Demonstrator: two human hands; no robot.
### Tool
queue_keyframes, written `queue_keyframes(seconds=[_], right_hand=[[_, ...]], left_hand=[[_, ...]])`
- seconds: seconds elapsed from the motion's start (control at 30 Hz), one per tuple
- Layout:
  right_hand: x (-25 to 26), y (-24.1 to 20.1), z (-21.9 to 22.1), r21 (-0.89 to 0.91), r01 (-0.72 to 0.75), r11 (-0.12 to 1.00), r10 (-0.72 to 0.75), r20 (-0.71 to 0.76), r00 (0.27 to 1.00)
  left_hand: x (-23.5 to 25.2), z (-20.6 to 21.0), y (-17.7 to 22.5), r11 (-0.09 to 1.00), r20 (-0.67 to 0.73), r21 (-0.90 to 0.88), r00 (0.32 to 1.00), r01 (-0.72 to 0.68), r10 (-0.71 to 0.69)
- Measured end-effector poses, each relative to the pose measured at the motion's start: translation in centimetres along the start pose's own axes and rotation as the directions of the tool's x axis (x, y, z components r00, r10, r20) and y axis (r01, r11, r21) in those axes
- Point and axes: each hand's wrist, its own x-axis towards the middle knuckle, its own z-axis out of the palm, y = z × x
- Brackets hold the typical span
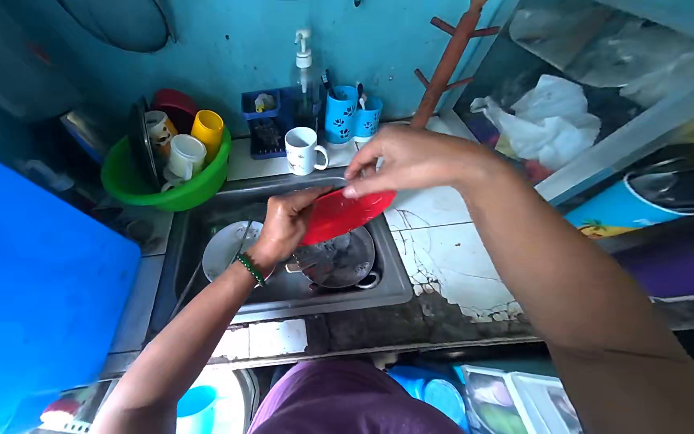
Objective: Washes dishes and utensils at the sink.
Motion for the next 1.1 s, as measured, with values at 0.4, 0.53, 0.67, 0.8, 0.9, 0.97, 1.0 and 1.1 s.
queue_keyframes(seconds=[0.4, 0.53, 0.67, 0.8, 0.9, 0.97, 1.0, 1.1], right_hand=[[-2.0, 5.5, 4.5, -0.137, -0.112, 0.984, 0.022, -0.531, 0.847], [-1.9, 5.9, 4.6, -0.16, -0.116, 0.98, 0.003, -0.574, 0.819], [-1.7, 5.8, 5.1, -0.163, -0.128, 0.978, 0.013, -0.569, 0.822], [-2.3, 6.2, 5.3, -0.141, -0.146, 0.979, 0.037, -0.586, 0.81], [-2.8, 7.1, 5.7, -0.107, -0.167, 0.98, 0.067, -0.611, 0.789], [-2.8, 7.6, 6.3, -0.065, -0.192, 0.979, 0.111, -0.617, 0.779], [-2.7, 7.7, 6.6, -0.039, -0.205, 0.978, 0.139, -0.613, 0.777], [-2.5, 8.2, 7.4, 0.025, -0.236, 0.971, 0.204, -0.597, 0.776]], left_hand=[[-3.8, 2.7, -5.3, 0.72, -0.014, -0.187, 0.731, 0.669, -0.683], [-3.7, 7.6, -5.1, 0.629, 0.462, 0.363, 0.454, 0.687, -0.762], [-2.5, 12.3, -4.0, 0.533, 0.505, 0.776, 0.173, 0.336, -0.845], [-1.7, 12.4, -4.4, 0.621, 0.612, 0.731, 0.132, 0.283, -0.78], [-1.7, 12.0, -4.3, 0.615, 0.605, 0.731, 0.135, 0.296, -0.785], [-1.8, 12.5, -4.0, 0.545, 0.531, 0.775, 0.137, 0.32, -0.836], [-1.8, 13.0, -4.0, 0.498, 0.481, 0.8, 0.139, 0.334, -0.866], [-1.9, 15.2, -4.8, 0.399, 0.366, 0.852, 0.16, 0.338, -0.917]])
